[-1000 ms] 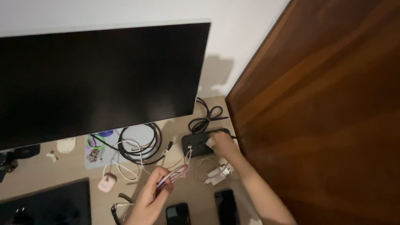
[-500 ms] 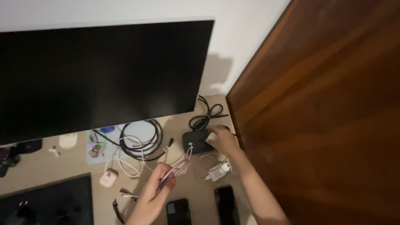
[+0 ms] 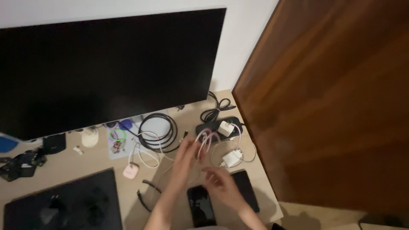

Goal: The person connects a smartwatch, earbuds, and two smartphones to a power strip using their respective charging cables. They plug the power strip into the wall, then connect each device one by one, ensuring each is properly attached to its charger.

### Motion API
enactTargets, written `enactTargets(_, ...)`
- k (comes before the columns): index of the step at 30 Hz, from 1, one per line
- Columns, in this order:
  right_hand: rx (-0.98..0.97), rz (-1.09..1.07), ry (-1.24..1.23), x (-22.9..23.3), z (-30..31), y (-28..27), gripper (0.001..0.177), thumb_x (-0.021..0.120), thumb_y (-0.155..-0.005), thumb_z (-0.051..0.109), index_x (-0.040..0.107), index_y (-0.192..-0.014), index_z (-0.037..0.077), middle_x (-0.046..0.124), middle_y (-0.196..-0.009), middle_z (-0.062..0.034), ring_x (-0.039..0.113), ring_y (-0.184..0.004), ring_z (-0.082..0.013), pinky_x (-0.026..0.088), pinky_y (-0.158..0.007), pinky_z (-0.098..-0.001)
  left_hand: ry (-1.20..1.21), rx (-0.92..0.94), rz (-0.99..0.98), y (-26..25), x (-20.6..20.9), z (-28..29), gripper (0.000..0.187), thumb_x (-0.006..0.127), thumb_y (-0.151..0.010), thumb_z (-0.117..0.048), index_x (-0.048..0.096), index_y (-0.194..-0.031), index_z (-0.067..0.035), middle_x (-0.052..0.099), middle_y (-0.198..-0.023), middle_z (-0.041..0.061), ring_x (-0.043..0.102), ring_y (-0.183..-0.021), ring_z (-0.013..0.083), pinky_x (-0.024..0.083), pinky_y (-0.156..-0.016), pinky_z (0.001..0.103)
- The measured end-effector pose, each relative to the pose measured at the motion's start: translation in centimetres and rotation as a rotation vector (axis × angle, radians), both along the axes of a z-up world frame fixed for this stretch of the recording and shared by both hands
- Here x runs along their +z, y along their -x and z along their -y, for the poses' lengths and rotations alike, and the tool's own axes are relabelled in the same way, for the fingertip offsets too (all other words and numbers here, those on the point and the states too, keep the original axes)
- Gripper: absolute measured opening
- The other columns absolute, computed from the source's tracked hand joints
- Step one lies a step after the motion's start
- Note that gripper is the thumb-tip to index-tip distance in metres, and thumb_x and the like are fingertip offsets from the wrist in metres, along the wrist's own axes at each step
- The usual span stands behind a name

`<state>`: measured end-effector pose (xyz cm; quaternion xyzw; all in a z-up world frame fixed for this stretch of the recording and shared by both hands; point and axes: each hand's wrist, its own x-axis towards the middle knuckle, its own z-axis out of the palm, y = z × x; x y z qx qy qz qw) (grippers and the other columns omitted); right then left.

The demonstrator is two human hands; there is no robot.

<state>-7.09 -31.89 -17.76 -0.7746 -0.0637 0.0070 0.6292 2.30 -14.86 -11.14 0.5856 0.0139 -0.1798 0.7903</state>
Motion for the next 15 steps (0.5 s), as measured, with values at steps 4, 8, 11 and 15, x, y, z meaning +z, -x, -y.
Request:
enactTargets(4, 0.03, -0.182, 0.126, 2.7, -3.3, 0.0, 0.029, 0.07, -0.09, 0.012, 0.064, -0.117, 0.005, 0.061, -0.082, -0.0022, 0.057, -0.068, -0.0089, 0.047, -0.058, -0.0242, 0.273, -0.019, 0.091, -0.5, 0.5, 0.7, 0.022, 0.049, -0.108, -0.023, 0.057, -0.112, -0.003, 0.063, -0.093, 0.007, 0.061, -0.087, 0.0169, 0.047, -0.082, 0.033)
enactTargets(8, -0.044, -0.22, 0.033, 3.8, -4.4, -0.4, 0.019, 0.056, -0.103, 0.017, 0.067, -0.101, 0.002, 0.062, -0.072, -0.005, 0.058, -0.06, -0.0098, 0.047, -0.055, -0.0255, 0.133, -0.077, 0.035, -0.6, -0.1, -0.5, 0.03, 0.045, -0.098, -0.015, 0.056, -0.126, -0.01, 0.071, -0.109, 0.007, 0.069, -0.103, 0.0183, 0.054, -0.093, 0.032)
enactTargets(11, -0.086, -0.17, -0.11, 4.2, -4.7, -0.8, 0.024, 0.054, -0.105, 0.02, 0.066, -0.098, 0.001, 0.061, -0.068, -0.0072, 0.059, -0.055, -0.0123, 0.049, -0.051, -0.0271, -0.002, -0.14, 0.206, 1.4, -0.6, -2.9, 0.035, 0.047, -0.1, -0.01, 0.053, -0.135, -0.009, 0.07, -0.117, 0.01, 0.066, -0.111, 0.0197, 0.052, -0.094, 0.031)
enactTargets(15, -0.09, -0.052, -0.271, 5.4, -4.9, -0.9, 0.028, 0.055, -0.105, 0.024, 0.064, -0.097, -0.001, 0.064, -0.074, -0.006, 0.065, -0.061, -0.0158, 0.056, -0.055, -0.0303, -0.334, -0.018, 0.494, 5.4, -0.8, -6.4, 0.032, 0.054, -0.1, -0.004, 0.057, -0.132, -0.004, 0.069, -0.119, 0.012, 0.061, -0.106, 0.0221, 0.05, -0.082, 0.033)
